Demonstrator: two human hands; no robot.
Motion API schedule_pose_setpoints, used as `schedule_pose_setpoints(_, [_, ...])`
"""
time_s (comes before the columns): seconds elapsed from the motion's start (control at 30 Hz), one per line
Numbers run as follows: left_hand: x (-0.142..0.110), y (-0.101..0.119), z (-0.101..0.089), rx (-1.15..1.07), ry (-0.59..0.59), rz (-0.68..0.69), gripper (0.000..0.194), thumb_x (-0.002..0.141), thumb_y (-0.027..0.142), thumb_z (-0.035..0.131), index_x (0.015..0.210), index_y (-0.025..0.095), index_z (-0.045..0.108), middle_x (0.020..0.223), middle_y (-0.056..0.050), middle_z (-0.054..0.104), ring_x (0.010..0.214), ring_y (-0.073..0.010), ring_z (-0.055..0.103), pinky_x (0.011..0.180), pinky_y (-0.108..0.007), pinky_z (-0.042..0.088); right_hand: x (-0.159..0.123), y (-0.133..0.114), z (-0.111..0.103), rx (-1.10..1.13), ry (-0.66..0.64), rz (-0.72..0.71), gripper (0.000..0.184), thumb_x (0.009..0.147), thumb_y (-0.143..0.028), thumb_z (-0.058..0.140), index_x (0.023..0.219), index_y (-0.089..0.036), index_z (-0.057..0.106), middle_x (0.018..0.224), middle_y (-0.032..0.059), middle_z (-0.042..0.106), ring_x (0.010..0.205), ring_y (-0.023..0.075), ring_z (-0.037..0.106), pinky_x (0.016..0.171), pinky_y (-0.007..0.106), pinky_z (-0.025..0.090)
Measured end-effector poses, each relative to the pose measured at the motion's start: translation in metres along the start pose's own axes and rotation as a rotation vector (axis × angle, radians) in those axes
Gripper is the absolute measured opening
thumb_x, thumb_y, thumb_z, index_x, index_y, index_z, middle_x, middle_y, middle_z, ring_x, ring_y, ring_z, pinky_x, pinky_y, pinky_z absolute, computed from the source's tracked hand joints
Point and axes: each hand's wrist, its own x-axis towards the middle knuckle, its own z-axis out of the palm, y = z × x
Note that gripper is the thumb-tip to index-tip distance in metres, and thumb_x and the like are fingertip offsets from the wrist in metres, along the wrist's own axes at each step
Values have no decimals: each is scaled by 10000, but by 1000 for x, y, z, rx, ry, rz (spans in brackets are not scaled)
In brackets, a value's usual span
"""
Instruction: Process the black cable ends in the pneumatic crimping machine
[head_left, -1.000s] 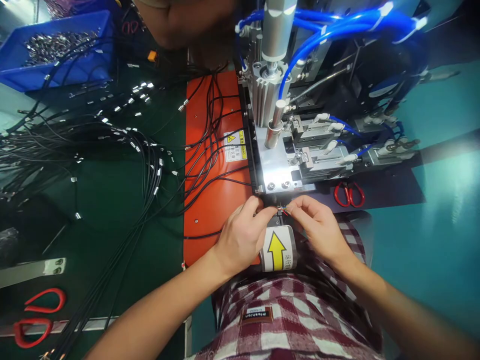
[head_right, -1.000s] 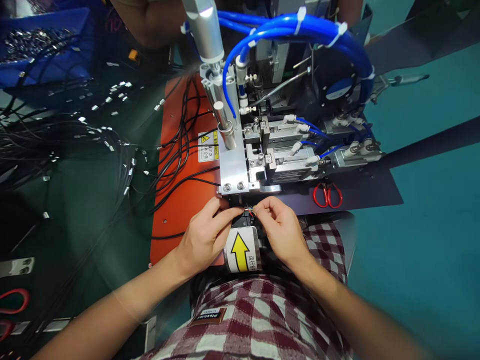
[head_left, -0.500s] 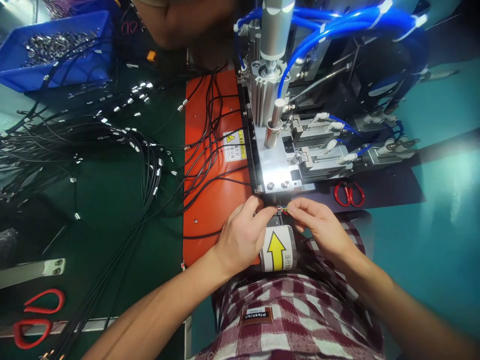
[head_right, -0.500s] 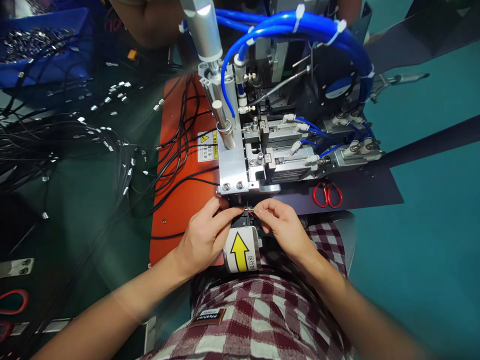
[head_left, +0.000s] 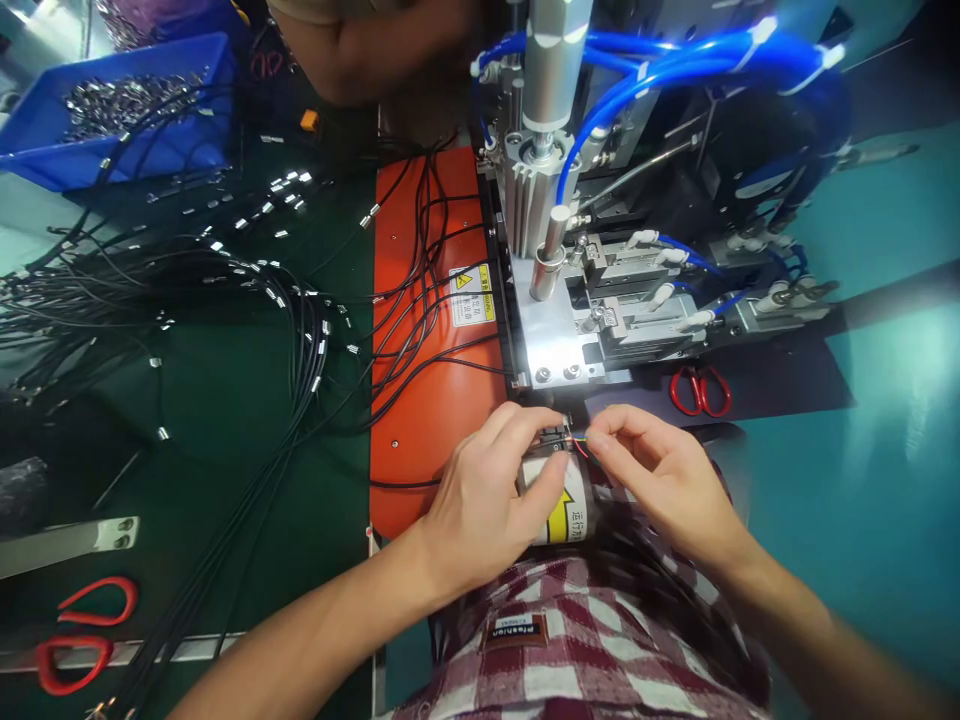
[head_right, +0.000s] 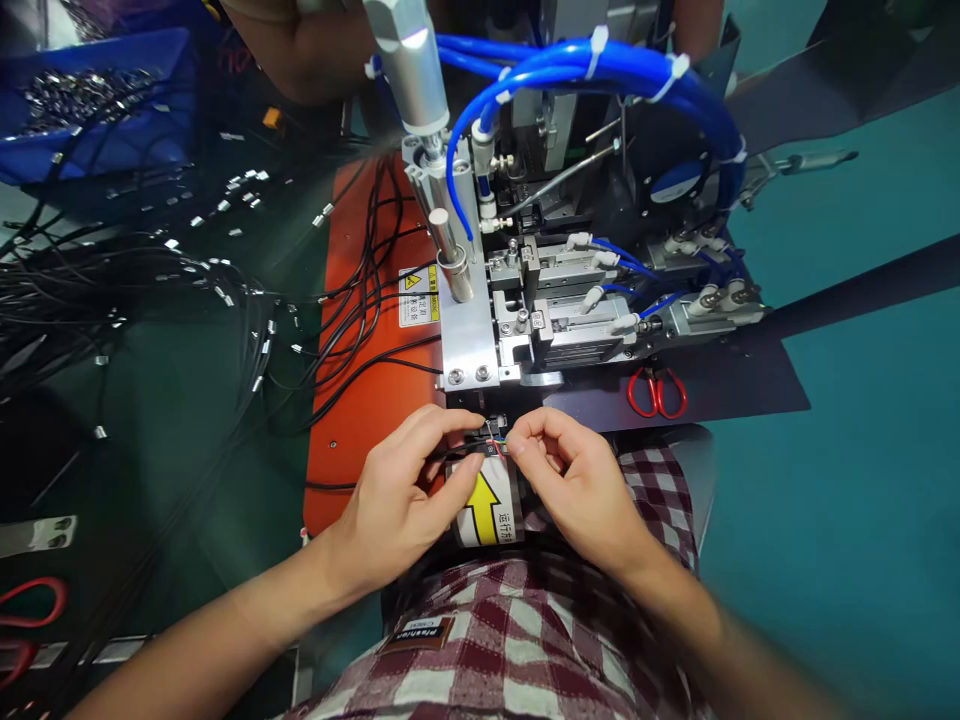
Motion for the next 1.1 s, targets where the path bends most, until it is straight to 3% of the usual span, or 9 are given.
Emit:
schedule_pose_setpoints(0.1, [1,16,-2,-284,-104,-302,220,846,332,631,1000,179,597,845,-18,597,753,-132,558,654,-228,475,-10,-7,2,-64,-39,-81,159,914,-265,541,769,-201,549,699,-22,499,616,121,454,554,233,385])
schedule_pose_setpoints(0.2, [5,19,-1,-527,-138,-461,205,791,328,690,861,153,610,718,11,571,645,-98,513,570,-191,423,-15,-9,6,-119,-55,-180,155,934,-227,513,784,-204,540,727,-19,503,647,124,464,595,240,393])
schedule_pose_setpoints(0.4, [1,17,-6,-646,-99,-524,192,827,335,643,794,147,624,661,22,554,492,-60,440,452,-181,336,-19,-7,11,-210,-10,-277,134,941,-174,495,813,-204,521,740,-20,483,656,123,465,602,250,380])
schedule_pose_setpoints(0.57, [-3,22,-7,-500,-80,-459,143,840,281,631,829,149,685,754,-21,637,645,-104,531,563,-193,402,-22,-8,11,-410,59,-448,101,892,-118,532,821,-188,533,752,-1,525,677,137,493,638,281,384])
schedule_pose_setpoints(0.63, [-2,22,-6,-572,-68,-495,148,821,274,653,792,131,674,706,-15,616,626,-96,513,566,-191,396,-22,-9,11,-354,74,-403,107,899,-145,531,802,-191,537,743,-1,527,668,136,495,628,277,390])
schedule_pose_setpoints(0.77, [-1,19,-3,-804,-65,-618,212,790,323,686,776,117,635,654,5,567,556,-68,457,515,-176,355,-20,-7,13,-5,-9,-39,165,932,-304,523,812,-200,567,676,-21,504,553,107,441,491,232,359])
schedule_pose_setpoints(0.83, [-1,17,-3,-846,-62,-659,235,781,345,694,770,121,623,596,31,518,499,-50,393,464,-165,302,-20,-4,13,95,-29,63,188,919,-368,546,853,-200,598,637,-32,495,500,94,395,446,221,330])
schedule_pose_setpoints(0.93, [-2,16,-4,-864,-59,-684,247,778,356,699,758,127,609,545,62,448,455,-34,302,423,-160,235,-21,-1,13,123,7,81,187,889,-379,593,852,-199,622,603,-41,479,476,83,365,424,209,309])
schedule_pose_setpoints(1.1, [-4,15,-4,-862,-65,-653,257,783,363,698,789,117,624,613,36,502,495,-36,345,449,-163,247,-20,-3,17,55,58,30,165,850,-348,635,802,-191,631,621,-28,518,468,80,370,399,203,290])
